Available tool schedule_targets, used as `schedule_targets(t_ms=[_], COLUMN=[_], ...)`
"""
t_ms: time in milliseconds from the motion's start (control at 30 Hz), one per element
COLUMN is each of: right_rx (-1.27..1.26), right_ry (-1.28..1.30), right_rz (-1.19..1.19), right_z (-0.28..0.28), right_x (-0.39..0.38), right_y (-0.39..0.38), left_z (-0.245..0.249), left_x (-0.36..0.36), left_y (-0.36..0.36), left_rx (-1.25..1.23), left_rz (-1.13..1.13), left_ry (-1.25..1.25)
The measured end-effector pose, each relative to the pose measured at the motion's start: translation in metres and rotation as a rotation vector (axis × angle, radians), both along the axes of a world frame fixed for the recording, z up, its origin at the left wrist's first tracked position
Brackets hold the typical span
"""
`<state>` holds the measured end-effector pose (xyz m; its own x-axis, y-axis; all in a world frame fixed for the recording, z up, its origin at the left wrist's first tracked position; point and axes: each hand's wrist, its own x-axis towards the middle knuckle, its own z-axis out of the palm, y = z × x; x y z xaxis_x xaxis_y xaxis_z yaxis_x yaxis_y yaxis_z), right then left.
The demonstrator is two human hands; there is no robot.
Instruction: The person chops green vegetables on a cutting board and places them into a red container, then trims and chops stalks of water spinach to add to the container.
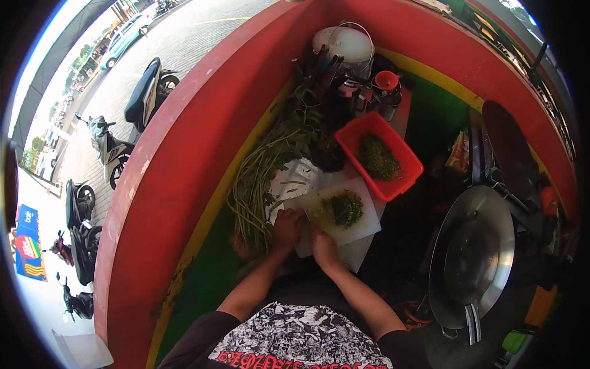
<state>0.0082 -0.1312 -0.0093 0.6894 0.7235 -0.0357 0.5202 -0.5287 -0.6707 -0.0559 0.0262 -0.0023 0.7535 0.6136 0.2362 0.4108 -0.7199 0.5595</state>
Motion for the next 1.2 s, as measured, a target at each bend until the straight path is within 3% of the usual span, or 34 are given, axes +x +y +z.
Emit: schedule_targets(t_ms=[67,200,367,667,767,1200], right_rx=[0.142,0.065,0.082,-0.031,0.053,0.035], right_ry=[-0.007,0.113,0.027,0.009,-0.026,0.038], right_rz=[-0.055,-0.199,-0.081,-0.079,-0.069,-0.067], right_z=[-0.006,0.029,0.040,0.038,0.003,0.033], right_x=[0.001,0.008,0.001,-0.011,0.000,-0.012], right_y=[-0.004,-0.027,-0.044,-0.033,-0.020,-0.031], left_z=[-0.005,-0.013,-0.007,-0.007,-0.002,-0.007], left_x=[-0.001,0.007,0.018,0.017,0.017,0.011], left_y=[0.001,0.003,0.000,-0.005,-0.006,-0.002], left_rx=[0.052,0.075,0.141,0.136,0.047,-0.031], left_rz=[-0.058,-0.157,-0.189,-0.140,-0.170,-0.191], left_ry=[-0.060,-0.136,-0.046,-0.030,0.023,0.014])
